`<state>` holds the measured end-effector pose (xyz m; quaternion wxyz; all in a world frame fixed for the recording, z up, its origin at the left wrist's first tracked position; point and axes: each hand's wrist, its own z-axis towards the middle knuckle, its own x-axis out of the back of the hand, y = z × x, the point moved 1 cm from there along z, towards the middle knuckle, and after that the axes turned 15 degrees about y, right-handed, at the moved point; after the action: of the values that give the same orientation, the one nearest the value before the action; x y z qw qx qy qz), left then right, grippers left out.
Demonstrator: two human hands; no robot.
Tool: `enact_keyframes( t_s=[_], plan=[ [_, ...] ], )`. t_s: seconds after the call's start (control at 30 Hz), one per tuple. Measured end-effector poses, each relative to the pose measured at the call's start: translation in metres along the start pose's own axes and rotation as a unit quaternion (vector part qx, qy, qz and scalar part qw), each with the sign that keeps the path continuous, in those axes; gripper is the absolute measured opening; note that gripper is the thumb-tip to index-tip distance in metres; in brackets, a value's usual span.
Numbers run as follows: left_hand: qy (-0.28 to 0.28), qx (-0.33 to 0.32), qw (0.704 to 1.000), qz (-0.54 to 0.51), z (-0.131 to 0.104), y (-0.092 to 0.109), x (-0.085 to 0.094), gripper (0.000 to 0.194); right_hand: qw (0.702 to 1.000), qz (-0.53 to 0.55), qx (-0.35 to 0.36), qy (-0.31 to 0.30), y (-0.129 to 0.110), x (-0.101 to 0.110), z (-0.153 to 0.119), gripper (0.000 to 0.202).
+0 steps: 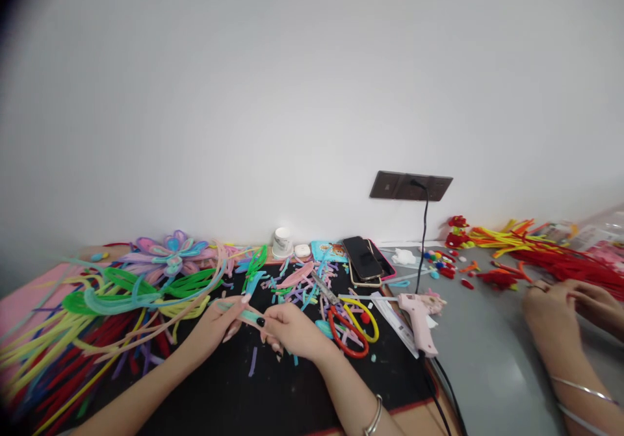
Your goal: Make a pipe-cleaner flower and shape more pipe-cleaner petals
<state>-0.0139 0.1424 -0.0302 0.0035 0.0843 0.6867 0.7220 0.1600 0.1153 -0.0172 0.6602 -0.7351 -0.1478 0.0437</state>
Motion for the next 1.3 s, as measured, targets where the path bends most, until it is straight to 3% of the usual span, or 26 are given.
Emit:
enact_keyframes(
  t_s=[0.27, 0.43, 0.63, 0.8, 1.0, 1.3],
  plan=[
    [0.075, 0.012, 0.994, -0.080, 0.008, 0.004, 0.004, 0.041, 0.999, 0.029, 0.008, 0.031, 0.000, 0.006, 0.002, 0.021],
    [0.087, 0.055, 0.979, -0.178, 0.007, 0.006, 0.003, 0.031, 0.998, 0.025, -0.009, 0.053, -0.002, 0.006, 0.000, 0.023],
    [0.102, 0.054, 0.980, -0.161, 0.007, 0.005, 0.005, 0.034, 1.000, -0.012, -0.028, -0.002, -0.007, 0.002, -0.001, 0.023],
    [0.059, 0.025, 0.994, -0.086, 0.005, 0.003, 0.006, 0.037, 0.998, -0.030, -0.031, -0.037, -0.003, -0.002, -0.002, 0.023],
    [0.019, 0.008, 1.000, -0.008, 0.000, 0.010, 0.001, 0.041, 0.997, -0.071, 0.013, -0.030, -0.006, -0.005, -0.005, 0.032],
    [-0.054, 0.079, 0.986, -0.138, -0.006, 0.002, -0.005, 0.031, 0.992, -0.117, 0.040, -0.023, -0.009, -0.009, -0.009, 0.030]
  ],
)
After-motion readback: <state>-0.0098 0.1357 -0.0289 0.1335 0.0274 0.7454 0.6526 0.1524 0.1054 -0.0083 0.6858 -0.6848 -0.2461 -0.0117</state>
